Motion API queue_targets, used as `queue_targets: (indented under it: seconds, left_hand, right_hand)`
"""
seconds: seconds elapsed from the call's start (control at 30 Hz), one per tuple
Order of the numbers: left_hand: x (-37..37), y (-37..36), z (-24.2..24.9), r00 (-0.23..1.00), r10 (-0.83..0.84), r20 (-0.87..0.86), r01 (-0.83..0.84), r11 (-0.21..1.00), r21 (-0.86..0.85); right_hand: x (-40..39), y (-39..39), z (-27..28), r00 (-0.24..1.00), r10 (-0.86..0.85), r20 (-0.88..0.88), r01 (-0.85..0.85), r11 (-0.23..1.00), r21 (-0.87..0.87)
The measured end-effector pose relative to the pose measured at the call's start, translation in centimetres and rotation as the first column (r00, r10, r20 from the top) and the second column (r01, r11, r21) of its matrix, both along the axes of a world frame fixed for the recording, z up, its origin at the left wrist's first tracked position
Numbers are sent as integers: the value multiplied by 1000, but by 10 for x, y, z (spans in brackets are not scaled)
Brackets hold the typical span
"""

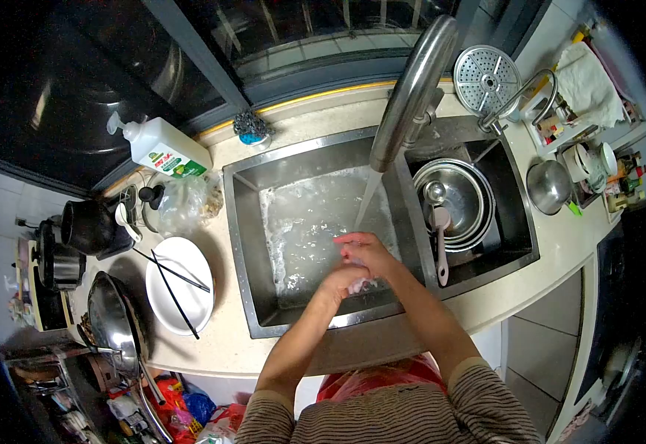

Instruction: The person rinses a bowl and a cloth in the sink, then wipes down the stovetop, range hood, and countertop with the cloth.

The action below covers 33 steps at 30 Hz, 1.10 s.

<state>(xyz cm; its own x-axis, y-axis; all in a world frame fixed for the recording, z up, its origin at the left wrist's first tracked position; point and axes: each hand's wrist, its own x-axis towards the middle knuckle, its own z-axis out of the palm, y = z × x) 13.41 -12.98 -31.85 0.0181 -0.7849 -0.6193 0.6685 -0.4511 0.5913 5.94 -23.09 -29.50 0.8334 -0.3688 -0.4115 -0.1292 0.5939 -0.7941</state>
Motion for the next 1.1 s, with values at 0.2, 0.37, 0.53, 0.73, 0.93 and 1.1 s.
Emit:
queue_targets:
  seconds: [0.2, 0.37, 0.53, 0.73, 0.93, 1.1]
  left_hand:
    - [-34, -12, 1, 567, -208, 797, 71, 976, 205]
    - [-44, -15, 21, 137, -360, 923, 118, 931, 346]
    - [-47, -21, 34, 22, -359, 933, 145, 925, 352]
    - [-47, -29, 21, -41, -494, 869, 190, 850, 492]
    - [-41, -23, -5, 336, -334, 881, 188, 940, 284]
    - [-42, 9, 82, 592, -126, 796, -20, 985, 170]
  right_hand:
    - [-6, 3, -30, 965, -252, -69, 238, 958, -160]
    - [-18, 3, -56, 927, -370, -58, 374, 924, 83]
    - [-8, -2, -60, 824, -545, -157, 514, 834, -203]
    - [-11, -15, -46, 815, -474, -332, 420, 879, -225]
    - [4, -40, -69, 874, -473, -113, 191, 547, -815]
    - [21, -191, 55, 517, -782, 349, 706, 158, -690]
